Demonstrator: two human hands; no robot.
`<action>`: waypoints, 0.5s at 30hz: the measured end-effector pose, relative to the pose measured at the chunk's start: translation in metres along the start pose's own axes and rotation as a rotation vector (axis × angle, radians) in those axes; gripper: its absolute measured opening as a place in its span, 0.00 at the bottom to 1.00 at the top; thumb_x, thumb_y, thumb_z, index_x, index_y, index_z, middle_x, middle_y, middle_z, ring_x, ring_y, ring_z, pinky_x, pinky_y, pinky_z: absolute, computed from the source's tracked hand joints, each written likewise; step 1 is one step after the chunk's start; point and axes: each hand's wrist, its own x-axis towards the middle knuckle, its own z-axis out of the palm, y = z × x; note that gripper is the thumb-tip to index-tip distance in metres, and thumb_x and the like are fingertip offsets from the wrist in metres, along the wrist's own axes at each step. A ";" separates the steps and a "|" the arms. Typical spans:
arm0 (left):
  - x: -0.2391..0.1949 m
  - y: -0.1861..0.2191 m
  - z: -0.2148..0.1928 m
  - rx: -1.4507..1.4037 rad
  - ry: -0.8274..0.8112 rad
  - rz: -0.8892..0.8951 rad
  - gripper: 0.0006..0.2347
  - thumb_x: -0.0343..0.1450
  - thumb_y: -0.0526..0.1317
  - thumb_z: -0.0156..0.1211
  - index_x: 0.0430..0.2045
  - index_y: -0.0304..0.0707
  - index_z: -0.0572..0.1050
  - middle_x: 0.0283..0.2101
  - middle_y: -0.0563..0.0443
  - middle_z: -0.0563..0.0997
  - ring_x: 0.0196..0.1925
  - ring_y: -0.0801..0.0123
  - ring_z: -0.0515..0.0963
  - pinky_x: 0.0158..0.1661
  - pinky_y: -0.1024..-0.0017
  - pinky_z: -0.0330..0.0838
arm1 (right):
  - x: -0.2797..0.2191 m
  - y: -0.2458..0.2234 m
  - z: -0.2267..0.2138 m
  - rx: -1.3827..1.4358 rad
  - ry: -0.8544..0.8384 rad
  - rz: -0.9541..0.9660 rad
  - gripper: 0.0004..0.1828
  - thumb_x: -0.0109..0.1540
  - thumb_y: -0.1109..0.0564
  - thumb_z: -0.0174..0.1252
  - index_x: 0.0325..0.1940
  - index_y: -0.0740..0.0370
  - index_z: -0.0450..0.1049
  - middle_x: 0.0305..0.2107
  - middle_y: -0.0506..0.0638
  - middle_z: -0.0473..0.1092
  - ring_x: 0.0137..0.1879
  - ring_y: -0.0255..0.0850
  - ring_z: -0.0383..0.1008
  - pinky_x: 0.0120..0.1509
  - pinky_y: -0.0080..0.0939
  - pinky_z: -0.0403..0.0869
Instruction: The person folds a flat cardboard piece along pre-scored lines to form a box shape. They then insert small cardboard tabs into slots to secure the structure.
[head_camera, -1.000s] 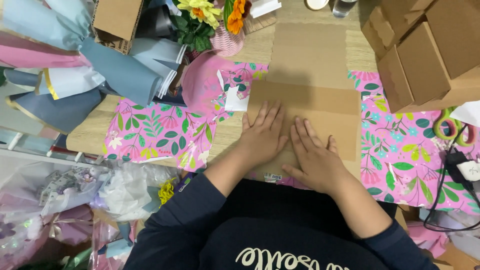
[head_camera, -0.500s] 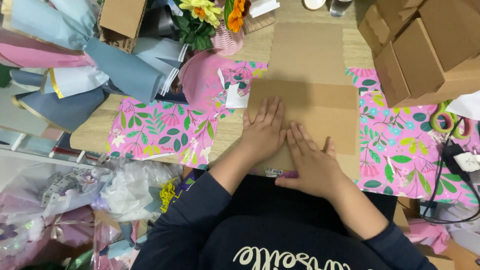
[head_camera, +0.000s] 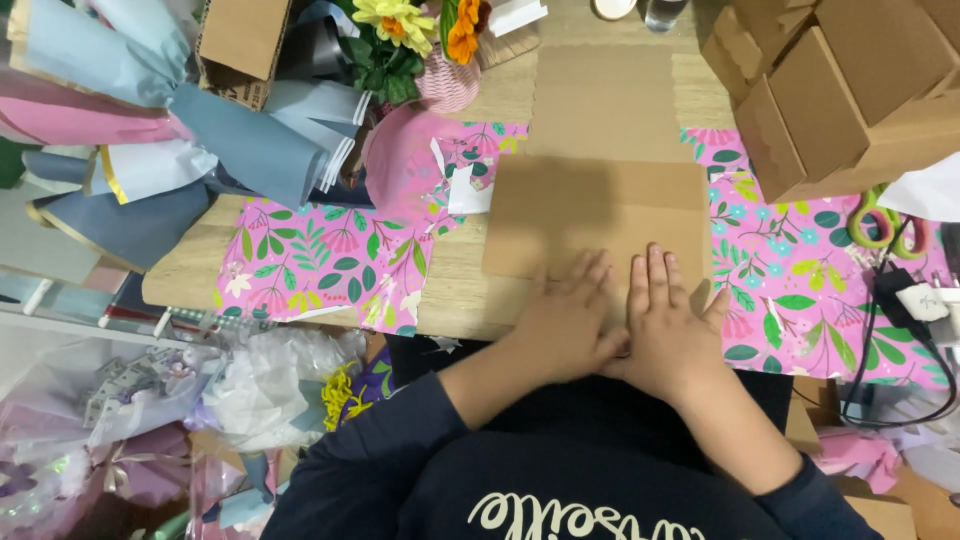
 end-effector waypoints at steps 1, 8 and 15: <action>-0.004 -0.001 0.003 -0.002 0.001 -0.006 0.31 0.75 0.58 0.39 0.68 0.35 0.62 0.77 0.42 0.55 0.80 0.54 0.48 0.66 0.28 0.45 | -0.002 0.000 -0.004 -0.003 -0.001 -0.005 0.70 0.52 0.24 0.59 0.82 0.57 0.27 0.80 0.52 0.25 0.84 0.43 0.26 0.71 0.90 0.41; -0.032 -0.012 -0.014 0.052 0.031 -0.046 0.35 0.73 0.63 0.42 0.74 0.46 0.51 0.78 0.52 0.52 0.80 0.60 0.48 0.63 0.17 0.31 | -0.014 0.022 -0.012 0.124 -0.040 -0.047 0.67 0.54 0.19 0.50 0.82 0.54 0.28 0.80 0.47 0.24 0.84 0.41 0.27 0.74 0.85 0.45; -0.065 -0.044 -0.015 0.175 0.221 -0.210 0.34 0.70 0.65 0.45 0.70 0.50 0.59 0.75 0.65 0.58 0.76 0.75 0.54 0.60 0.20 0.39 | -0.016 0.045 0.001 0.201 0.032 -0.009 0.52 0.61 0.23 0.31 0.81 0.49 0.31 0.80 0.38 0.25 0.84 0.33 0.27 0.73 0.81 0.43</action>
